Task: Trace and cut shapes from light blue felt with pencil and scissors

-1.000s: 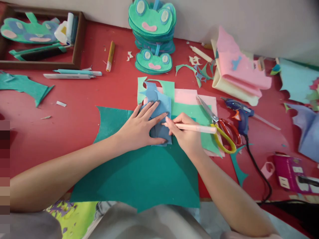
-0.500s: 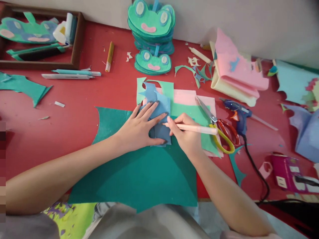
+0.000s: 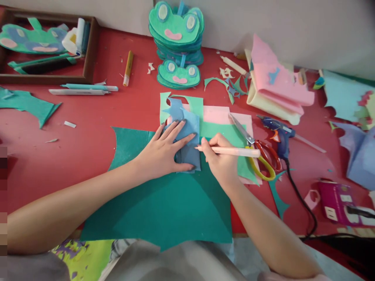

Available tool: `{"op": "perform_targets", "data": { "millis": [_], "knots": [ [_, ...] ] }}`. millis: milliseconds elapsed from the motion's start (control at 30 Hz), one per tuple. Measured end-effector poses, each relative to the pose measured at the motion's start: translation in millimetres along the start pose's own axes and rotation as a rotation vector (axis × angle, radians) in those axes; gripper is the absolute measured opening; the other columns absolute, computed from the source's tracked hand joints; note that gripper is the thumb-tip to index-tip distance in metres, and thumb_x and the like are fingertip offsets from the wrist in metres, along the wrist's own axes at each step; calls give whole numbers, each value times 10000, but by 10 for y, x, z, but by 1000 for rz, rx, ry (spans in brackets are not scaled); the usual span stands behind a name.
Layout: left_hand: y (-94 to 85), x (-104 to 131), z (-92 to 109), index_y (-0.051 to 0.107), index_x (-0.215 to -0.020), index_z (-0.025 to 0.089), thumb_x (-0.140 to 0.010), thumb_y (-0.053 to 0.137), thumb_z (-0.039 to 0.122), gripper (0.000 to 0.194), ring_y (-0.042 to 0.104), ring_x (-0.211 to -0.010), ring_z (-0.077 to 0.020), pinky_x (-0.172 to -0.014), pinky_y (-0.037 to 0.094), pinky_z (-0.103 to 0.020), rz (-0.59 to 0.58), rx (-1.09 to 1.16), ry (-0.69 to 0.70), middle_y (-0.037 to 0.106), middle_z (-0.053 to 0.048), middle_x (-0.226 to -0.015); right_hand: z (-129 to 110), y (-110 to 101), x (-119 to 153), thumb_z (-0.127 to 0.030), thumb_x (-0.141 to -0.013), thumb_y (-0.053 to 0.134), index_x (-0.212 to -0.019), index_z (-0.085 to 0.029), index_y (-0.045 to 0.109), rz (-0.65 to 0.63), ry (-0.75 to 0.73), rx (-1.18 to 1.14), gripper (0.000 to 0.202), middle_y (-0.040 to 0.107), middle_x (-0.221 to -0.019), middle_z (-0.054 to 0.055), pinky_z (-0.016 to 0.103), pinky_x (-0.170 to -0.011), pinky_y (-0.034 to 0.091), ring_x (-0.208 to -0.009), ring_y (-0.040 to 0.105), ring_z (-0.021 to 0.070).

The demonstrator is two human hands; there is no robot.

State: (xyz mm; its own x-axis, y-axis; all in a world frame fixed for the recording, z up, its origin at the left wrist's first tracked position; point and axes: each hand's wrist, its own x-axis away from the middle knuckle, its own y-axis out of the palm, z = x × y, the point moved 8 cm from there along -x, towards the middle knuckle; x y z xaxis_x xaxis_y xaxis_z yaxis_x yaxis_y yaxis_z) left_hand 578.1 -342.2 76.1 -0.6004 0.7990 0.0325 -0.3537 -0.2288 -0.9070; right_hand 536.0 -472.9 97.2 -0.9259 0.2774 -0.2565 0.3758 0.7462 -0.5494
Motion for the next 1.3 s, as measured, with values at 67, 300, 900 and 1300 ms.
{"op": "perform_targets", "data": {
  "millis": [67,300,900,1300],
  "knots": [
    [2,-1,-2,333,-1445,302,-760,591,635,804,115,-1445,-334,-1161,102,-551,-5,-6,-4,130,-76,-1580,14,14,-1,-318,-887,547,-611,-222,417,-23,16,-30,320,482,-484,-56,238,-510,393,-476,506,102],
    [9,0,0,336,-1446,285,-754,594,643,821,113,-1444,-338,-1165,94,-541,-2,-10,1,133,-85,-1579,9,-2,-6,-282,-874,546,-590,-218,381,-1,8,-11,335,422,-484,-62,234,-487,358,-462,463,93],
    [12,7,-4,322,-1453,290,-762,555,674,824,119,-1446,-324,-1165,107,-533,3,-48,11,135,-92,-1578,-11,-28,4,-206,-838,530,-568,-212,326,16,-6,62,339,339,-466,-75,225,-453,290,-433,360,78],
    [14,0,-18,305,-1457,301,-749,569,677,845,95,-1449,-325,-1163,115,-540,-14,-40,-16,103,-84,-1583,72,-11,2,-233,-856,510,-593,-221,324,-22,41,-91,322,355,-497,-72,238,-492,363,-469,453,96]
  ]
}}
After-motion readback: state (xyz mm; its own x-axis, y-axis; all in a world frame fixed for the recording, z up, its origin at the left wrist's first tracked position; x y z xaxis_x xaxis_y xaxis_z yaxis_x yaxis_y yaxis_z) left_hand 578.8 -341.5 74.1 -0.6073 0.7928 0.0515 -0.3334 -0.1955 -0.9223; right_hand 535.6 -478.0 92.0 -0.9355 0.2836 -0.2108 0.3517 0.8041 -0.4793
